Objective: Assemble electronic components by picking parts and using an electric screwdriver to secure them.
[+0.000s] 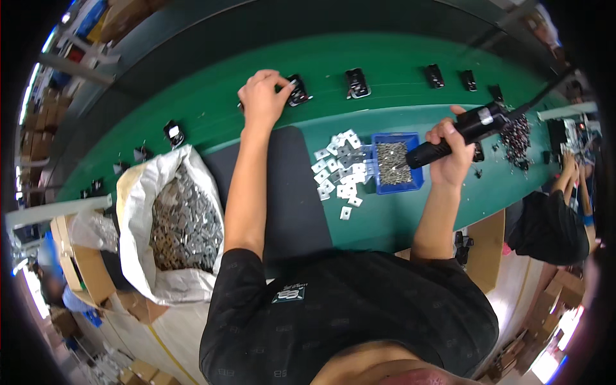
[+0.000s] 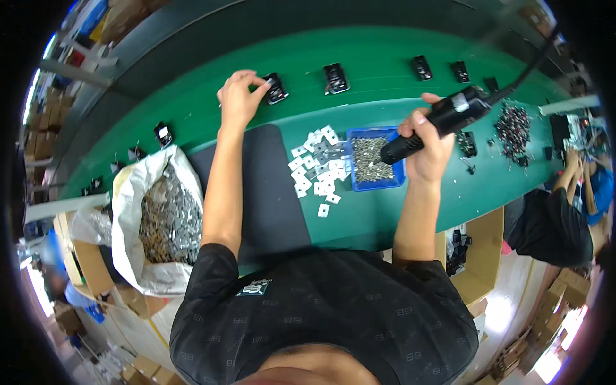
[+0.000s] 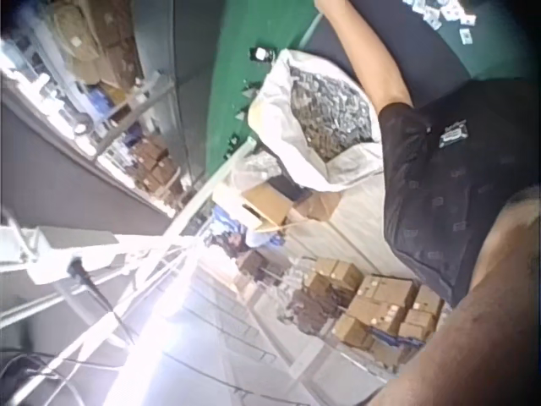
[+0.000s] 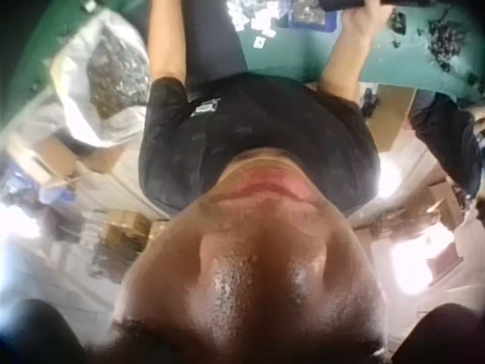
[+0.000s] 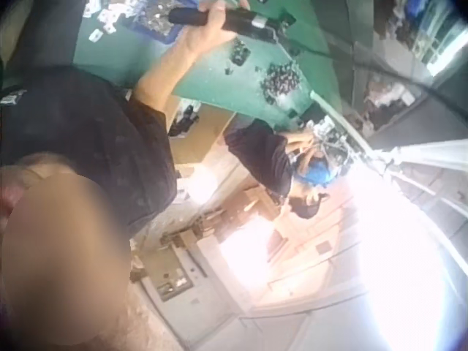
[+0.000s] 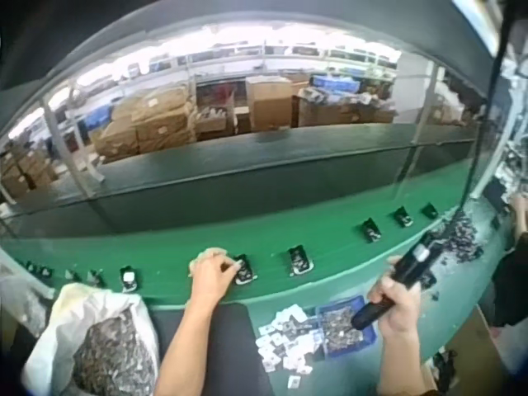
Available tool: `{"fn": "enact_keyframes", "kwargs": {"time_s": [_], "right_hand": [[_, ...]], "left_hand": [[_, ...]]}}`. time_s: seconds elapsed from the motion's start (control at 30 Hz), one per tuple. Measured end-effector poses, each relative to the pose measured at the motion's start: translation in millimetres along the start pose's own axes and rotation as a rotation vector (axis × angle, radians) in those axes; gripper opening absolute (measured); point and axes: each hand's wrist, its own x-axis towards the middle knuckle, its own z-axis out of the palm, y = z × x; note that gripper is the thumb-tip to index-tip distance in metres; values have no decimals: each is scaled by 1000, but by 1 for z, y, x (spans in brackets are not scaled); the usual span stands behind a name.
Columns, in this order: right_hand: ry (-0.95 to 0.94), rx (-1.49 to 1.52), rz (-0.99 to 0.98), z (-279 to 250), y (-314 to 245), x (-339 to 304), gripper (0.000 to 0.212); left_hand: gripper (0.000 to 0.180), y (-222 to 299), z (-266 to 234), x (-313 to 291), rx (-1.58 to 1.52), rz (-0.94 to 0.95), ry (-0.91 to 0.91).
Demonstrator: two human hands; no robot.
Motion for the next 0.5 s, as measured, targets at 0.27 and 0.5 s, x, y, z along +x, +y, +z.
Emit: {"fn": "enact_keyframes", "kwargs": {"time_s": [0.27, 0.5], "right_hand": [[115, -72, 119, -8, 4, -2, 39], [-19, 12, 83, 2, -16, -8, 39]], "left_hand": [[18, -33, 44, -12, 63, 16, -116], [53, -11, 23, 0, 24, -167, -157]]}}
